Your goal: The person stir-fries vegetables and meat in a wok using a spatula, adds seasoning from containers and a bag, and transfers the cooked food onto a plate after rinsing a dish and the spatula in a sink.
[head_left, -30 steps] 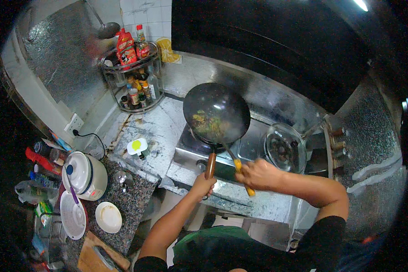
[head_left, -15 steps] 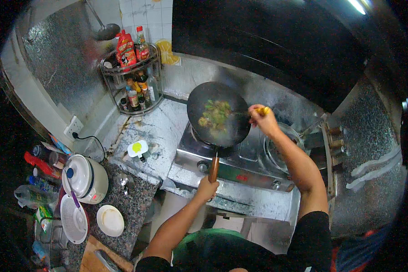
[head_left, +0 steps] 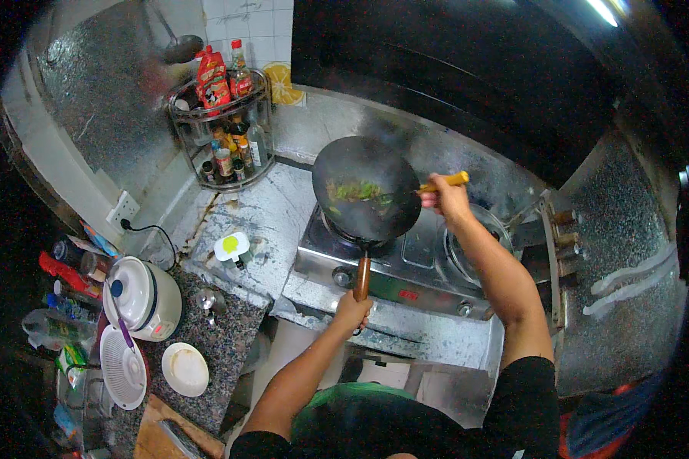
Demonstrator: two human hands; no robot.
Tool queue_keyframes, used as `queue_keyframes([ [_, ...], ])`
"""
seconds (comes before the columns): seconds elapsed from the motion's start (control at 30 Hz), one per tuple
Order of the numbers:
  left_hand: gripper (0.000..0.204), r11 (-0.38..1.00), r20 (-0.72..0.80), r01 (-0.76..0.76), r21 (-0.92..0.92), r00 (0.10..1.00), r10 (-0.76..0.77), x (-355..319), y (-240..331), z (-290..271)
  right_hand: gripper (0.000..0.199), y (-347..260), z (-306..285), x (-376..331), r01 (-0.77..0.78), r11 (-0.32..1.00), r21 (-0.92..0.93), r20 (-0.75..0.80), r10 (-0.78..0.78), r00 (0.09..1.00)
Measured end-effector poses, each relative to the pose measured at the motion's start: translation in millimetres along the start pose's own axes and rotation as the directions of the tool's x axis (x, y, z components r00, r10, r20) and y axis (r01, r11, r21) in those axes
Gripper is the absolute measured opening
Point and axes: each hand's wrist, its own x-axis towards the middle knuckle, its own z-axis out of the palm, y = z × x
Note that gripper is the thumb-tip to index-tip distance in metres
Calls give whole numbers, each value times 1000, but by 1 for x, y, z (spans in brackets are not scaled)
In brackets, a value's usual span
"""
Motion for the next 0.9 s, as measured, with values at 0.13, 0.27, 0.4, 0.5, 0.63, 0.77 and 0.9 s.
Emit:
queue_keyframes([
  [0.13,17,999,-16,-18,-48,1000,17,1,-3,-6,23,-37,-36,-10,137,967,-215,64,-127,990],
  [0.27,15,999,-7,-4,-50,1000,4,-6,8,-2,18,-15,-16,11,175,941,-288,157,-134,978],
  [0.4,13,991,84,28,-133,996,-17,-6,9,1,18,26,8,6,584,687,-432,460,-390,798],
  [0.5,13,987,66,22,-159,998,-12,-7,10,-8,17,-30,18,-46,885,-16,-466,824,-372,427],
  [0.63,12,978,51,64,-200,997,-55,-8,13,-10,27,-74,4,-49,483,634,-604,478,-197,856],
  [0.77,13,987,75,40,-156,997,-28,-8,15,1,31,-31,-4,-6,41,957,-288,126,-5,992],
  [0.9,16,992,6,11,-123,1000,-10,0,2,6,29,3,15,-9,-30,995,93,-47,35,998],
])
